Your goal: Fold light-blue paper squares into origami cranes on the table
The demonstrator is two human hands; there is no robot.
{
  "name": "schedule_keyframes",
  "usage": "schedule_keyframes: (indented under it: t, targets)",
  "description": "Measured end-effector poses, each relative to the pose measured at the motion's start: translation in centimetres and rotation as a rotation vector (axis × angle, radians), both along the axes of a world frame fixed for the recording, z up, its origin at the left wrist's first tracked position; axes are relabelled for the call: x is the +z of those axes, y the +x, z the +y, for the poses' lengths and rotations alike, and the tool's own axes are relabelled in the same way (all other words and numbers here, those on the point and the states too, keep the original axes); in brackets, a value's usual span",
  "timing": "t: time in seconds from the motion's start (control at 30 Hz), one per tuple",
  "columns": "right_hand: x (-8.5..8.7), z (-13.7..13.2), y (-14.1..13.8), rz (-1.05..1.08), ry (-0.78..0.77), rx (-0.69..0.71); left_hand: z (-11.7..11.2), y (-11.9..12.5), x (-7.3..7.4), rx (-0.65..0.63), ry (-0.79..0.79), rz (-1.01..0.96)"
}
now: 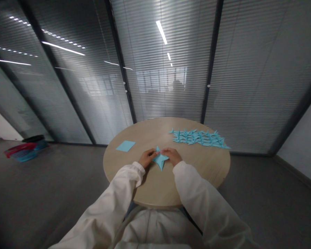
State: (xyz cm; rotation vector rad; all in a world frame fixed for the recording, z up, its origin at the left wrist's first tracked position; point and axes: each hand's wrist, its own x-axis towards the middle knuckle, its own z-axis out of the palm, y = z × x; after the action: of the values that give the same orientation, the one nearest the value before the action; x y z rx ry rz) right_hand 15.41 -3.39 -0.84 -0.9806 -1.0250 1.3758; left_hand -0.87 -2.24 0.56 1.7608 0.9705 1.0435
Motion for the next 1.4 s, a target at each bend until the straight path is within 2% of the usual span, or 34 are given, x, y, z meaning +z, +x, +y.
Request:
schedule_keyframes:
  t: [0.13, 0.23, 0.43, 0.77, 1.0, 1.1, 1.3, 1.4]
  targets:
    - [-0.6, 0.6, 0.3, -0.006, 0.027, -0.041, 0.1, 0.2, 0.0, -0.028, -0.236, -0.211]
    - [-0.7, 0.7, 0.4, -0.002, 0.003, -0.045, 0.6, 0.1, -0.6, -0.028, -0.303, -0.263]
    - [-0.1, 0.1, 0.3, -0.023, -0.046, -0.014, 1.4, -0.4, -1.5, -0.056, -0.280, -0.186]
    - [0.2, -0.1, 0.0, -0.049, -0.040, 0.033, 0.2, -0.1, 0.2, 0.051, -0.139, -0.041]
    - [1.1, -0.8, -0.1, -0.097, -0.043, 0.071, 0.6, -0.2, -0.3, 0.050, -0.059, -0.029]
    - [1.0, -0.8, -0.1, -0.118, -0.053, 0.095, 0.7, -0.2, -0.5, 0.076, -0.040, -0.029]
    - [0.8, -0.7, -0.3, -0.136, -0.033, 0.133, 0.5, -0.3, -0.5, 0.007, -0.020, -0.011]
    - [1.0, -0.8, -0.4, -0.144, -0.035, 0.143, 0.4, -0.3, -0.3, 0.035, 0.009, 0.009]
